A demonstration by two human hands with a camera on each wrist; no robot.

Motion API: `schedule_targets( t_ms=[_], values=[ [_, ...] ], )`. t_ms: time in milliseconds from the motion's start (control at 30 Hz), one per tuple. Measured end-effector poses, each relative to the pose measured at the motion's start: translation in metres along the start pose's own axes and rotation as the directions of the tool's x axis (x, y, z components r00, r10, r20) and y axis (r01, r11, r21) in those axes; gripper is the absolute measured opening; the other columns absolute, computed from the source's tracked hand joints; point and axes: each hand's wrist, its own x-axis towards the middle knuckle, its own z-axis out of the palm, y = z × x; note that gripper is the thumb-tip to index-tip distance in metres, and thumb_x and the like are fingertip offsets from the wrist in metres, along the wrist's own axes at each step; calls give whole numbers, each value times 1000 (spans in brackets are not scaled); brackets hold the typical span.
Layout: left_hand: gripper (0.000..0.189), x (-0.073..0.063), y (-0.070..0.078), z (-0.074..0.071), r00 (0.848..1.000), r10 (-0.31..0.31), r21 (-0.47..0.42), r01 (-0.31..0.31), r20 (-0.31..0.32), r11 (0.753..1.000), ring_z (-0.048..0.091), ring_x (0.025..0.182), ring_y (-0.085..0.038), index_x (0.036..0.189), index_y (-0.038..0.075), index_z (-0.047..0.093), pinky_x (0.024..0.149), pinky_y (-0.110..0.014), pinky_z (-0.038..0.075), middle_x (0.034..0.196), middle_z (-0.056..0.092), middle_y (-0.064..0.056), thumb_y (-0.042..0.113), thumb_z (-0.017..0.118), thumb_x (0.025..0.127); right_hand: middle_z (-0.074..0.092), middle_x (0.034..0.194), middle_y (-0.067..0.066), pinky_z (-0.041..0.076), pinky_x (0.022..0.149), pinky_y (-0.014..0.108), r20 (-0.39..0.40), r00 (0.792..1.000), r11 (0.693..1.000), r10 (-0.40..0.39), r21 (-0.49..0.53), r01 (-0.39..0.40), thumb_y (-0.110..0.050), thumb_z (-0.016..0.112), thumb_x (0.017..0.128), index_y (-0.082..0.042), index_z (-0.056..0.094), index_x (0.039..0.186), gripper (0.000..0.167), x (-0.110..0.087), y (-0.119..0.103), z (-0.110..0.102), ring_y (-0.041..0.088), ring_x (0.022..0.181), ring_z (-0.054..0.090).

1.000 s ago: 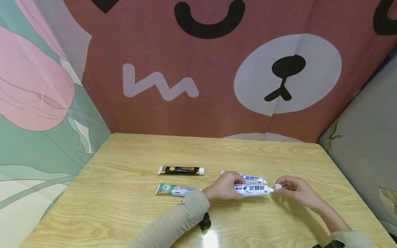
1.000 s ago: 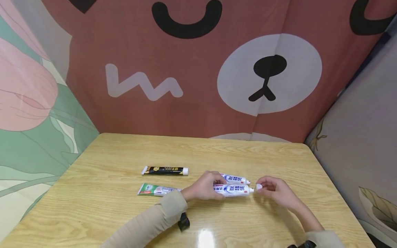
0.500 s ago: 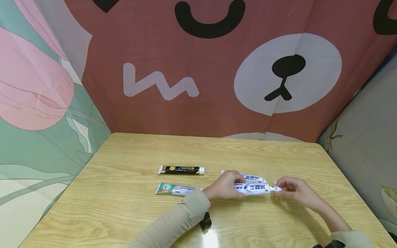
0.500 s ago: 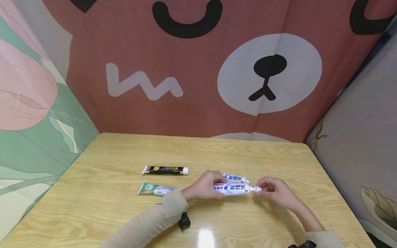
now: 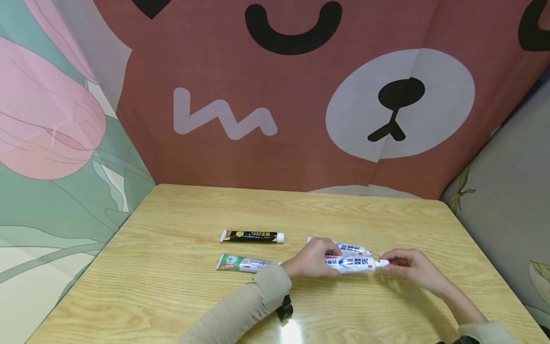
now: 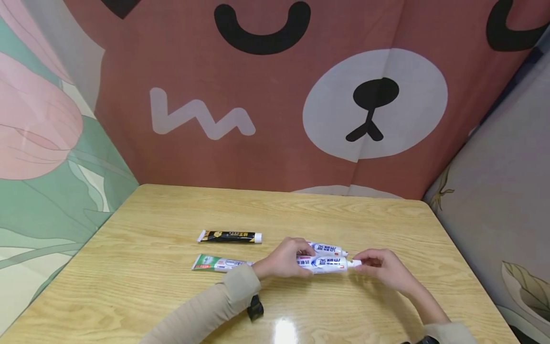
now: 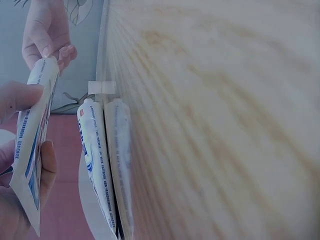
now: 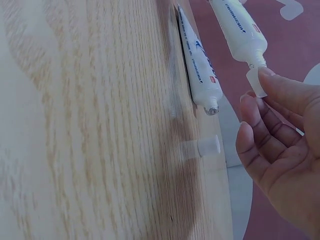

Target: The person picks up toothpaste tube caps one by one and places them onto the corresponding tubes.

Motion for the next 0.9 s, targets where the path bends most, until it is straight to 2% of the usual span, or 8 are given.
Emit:
schedule_targets(
  t_ms=[400,733,900],
  values=[
    [36,0,2,0,1000,3,-9,-3,0,1000,50,74,3,97,4,67,64,-8,41,87,60,4,14,81,65,63,90,-7,51,61,30,10,1000,999,18,43,-18,-4,60,86,15,57,104,26,-3,2,0,8,75,59],
    [36,0,3,0,1000,2,4,-2,9,1000,49,73,3,96,6,67,63,-8,40,86,59,5,15,81,65,63,89,-5,51,60,30,1,1000,1000,11,16,-11,-5,60,86,12,59,103,24,-2,-2,2,7,75,58],
    [36,0,6,0,1000,-2,24,2,7,1000,48,73,3,97,6,67,63,-8,40,87,59,5,16,81,65,64,88,-2,51,61,30,9,1000,999,24,34,-24,-5,58,87,11,61,100,21,-1,-4,2,7,74,59]
  ],
)
